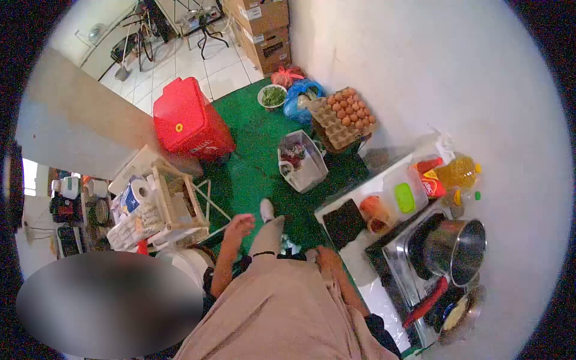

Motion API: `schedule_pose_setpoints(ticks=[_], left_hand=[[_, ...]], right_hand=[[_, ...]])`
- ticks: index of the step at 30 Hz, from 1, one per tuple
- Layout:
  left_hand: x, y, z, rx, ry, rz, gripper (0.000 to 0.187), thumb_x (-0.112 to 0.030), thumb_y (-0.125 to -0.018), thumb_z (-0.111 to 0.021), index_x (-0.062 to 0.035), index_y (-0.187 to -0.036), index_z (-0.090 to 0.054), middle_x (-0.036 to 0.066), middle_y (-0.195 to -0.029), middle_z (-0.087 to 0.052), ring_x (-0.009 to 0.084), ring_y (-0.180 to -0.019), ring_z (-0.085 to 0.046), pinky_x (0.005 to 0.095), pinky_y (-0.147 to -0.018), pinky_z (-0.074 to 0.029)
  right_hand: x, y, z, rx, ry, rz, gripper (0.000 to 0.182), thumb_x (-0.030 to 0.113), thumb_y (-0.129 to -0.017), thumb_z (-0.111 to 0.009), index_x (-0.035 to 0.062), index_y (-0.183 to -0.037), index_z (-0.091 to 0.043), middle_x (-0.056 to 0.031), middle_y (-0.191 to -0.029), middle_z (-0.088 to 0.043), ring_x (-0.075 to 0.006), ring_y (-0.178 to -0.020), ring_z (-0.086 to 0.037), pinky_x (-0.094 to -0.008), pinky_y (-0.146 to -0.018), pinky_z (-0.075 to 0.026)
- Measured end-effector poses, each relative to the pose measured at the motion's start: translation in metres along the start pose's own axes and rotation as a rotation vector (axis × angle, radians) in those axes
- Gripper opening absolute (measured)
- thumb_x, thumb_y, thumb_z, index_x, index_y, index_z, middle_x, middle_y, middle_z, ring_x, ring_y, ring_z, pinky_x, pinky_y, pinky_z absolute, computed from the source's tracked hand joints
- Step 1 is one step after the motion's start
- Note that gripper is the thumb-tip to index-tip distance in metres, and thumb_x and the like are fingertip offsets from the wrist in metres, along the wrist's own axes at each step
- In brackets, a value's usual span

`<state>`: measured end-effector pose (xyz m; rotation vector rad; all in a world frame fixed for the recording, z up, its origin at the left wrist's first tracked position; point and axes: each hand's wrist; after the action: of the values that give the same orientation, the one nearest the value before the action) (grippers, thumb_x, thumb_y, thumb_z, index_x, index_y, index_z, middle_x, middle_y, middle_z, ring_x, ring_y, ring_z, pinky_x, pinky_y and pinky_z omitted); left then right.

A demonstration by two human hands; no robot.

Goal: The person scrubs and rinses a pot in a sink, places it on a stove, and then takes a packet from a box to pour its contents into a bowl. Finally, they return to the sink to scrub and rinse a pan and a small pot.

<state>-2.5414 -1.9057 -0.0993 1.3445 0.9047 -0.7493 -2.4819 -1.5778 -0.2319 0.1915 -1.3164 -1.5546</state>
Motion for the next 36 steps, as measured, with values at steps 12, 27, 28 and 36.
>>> schedule_pose_setpoints(ticks=[12,27,28,36], left_hand=[[-0.164,-0.227,0.167,-0.042,-0.042,0.043,0.029,-0.016,-0.085,-0.050,-0.0053,-0.111,-0.052,0.004,-0.105,-0.058,0.0131,-0.091,-0.054,0.0277,-0.078,-0.042],[-0.345,-0.580,0.293,-0.119,0.004,-0.114,0.025,-0.013,-0.086,-0.049,-0.0050,-0.110,-0.054,0.003,-0.100,-0.059,0.0102,-0.088,-0.053,0.0246,-0.075,-0.042],[-0.359,-0.602,0.299,-0.166,0.027,-0.111,0.025,-0.014,-0.086,-0.049,-0.0049,-0.110,-0.054,0.003,-0.101,-0.059,0.0102,-0.088,-0.053,0.0245,-0.074,-0.042],[-0.524,-0.773,0.338,-0.168,0.024,-0.263,0.024,-0.009,-0.085,-0.051,-0.0039,-0.108,-0.054,0.004,-0.098,-0.059,0.0108,-0.088,-0.054,0.0224,-0.073,-0.042]], right_hand=[[0.247,-0.125,0.122,0.334,-0.354,0.219,0.041,0.023,-0.080,-0.060,0.0077,-0.117,-0.053,-0.0132,-0.111,-0.057,-0.0250,-0.097,-0.056,-0.0368,-0.073,-0.050],[0.368,-0.412,0.284,-0.344,-0.293,0.262,0.017,0.018,-0.082,-0.057,0.0019,-0.089,-0.059,-0.0020,-0.081,-0.059,-0.0133,-0.077,-0.054,-0.0286,-0.070,-0.044],[0.381,-0.432,0.312,-0.293,-0.277,0.200,0.019,0.019,-0.082,-0.058,0.0025,-0.092,-0.059,-0.0028,-0.083,-0.059,-0.0132,-0.079,-0.054,-0.0287,-0.072,-0.044],[0.746,-0.420,0.665,-0.641,-0.271,0.564,0.032,0.013,-0.084,-0.060,0.0042,-0.114,-0.055,-0.0059,-0.095,-0.062,-0.0122,-0.090,-0.056,-0.0272,-0.081,-0.046]])
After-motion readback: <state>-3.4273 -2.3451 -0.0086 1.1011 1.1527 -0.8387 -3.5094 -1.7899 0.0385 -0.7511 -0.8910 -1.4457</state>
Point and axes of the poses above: each hand's wrist, its own y-axis away from the middle knuckle, its own z-axis out of the back of the hand, x = y × z
